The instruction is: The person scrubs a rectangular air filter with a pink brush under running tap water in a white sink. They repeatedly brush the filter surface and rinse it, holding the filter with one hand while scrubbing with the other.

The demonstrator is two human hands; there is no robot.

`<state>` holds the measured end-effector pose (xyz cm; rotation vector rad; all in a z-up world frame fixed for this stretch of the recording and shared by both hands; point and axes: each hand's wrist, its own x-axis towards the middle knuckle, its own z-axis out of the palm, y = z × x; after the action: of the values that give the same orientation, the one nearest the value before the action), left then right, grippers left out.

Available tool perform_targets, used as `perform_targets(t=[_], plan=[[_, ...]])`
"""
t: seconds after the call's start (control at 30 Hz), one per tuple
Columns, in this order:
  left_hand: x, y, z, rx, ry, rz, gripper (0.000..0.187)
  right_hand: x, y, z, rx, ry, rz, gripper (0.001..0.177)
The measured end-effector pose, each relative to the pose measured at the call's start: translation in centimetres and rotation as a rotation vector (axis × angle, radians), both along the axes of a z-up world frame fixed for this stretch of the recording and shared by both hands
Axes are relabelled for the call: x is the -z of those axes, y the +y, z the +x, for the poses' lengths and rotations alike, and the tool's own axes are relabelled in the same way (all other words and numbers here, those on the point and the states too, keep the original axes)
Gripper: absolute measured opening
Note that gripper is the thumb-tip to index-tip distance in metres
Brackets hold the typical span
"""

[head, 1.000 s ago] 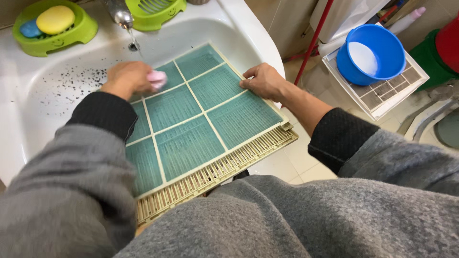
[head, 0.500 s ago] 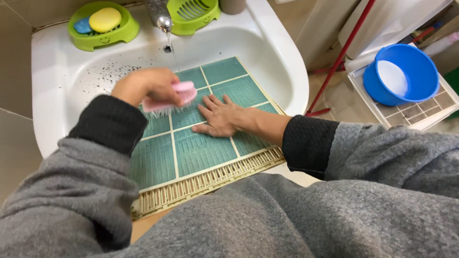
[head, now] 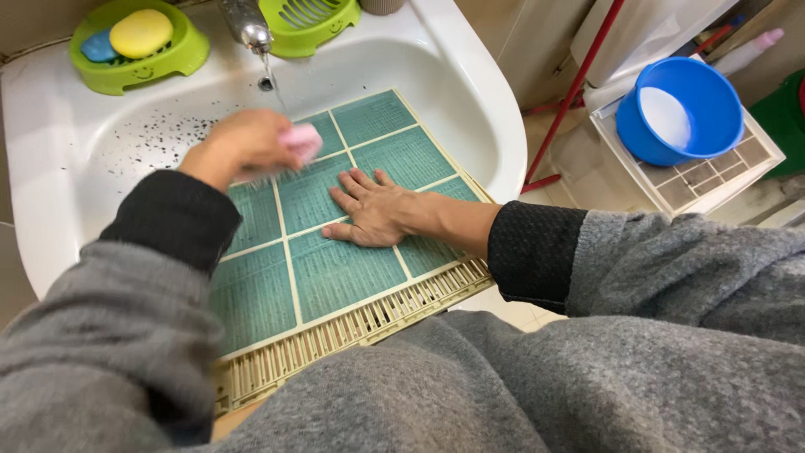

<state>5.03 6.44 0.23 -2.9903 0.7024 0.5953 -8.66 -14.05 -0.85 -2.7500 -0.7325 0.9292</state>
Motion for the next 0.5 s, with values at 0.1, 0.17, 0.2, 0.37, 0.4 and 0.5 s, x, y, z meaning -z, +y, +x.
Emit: perform_targets(t=[0.1,0.17,0.2,0.37,0.4,0.5], plan=[[2.1,-0.5,-1.4,0.039,0.076,-0.077,0.046,-0.2,-0.1,-0.3,0.0,-0.013,0.003,0.098],[3.6,0.0,-0.6,-0.022,-0.011,-0.05,0.044,-0.2,0.0,-0.4,0.006,-0.008,0.007,0.098],[4.2,0.6,0.4,-0.053,-0.056,-0.036,0.043,-0.2,0.2,-0.3,0.008,0.002,0.009,0.097],[6.9,1.4,6.9,-0.116,-0.025,-0.029,0.036,-0.1,-0.1,-0.2,0.011,0.0,0.007,0.097],[7.0,0.8,8.2,-0.14,-0.037,-0.08,0.038,-0.2,-0.1,-0.1,0.014,-0.004,0.007,0.098],[7.3,-0.7,10.1,-0.215,0.006,-0.224,0.044,0.0,-0.1,-0.3,0.018,-0.001,0.007,0.098]])
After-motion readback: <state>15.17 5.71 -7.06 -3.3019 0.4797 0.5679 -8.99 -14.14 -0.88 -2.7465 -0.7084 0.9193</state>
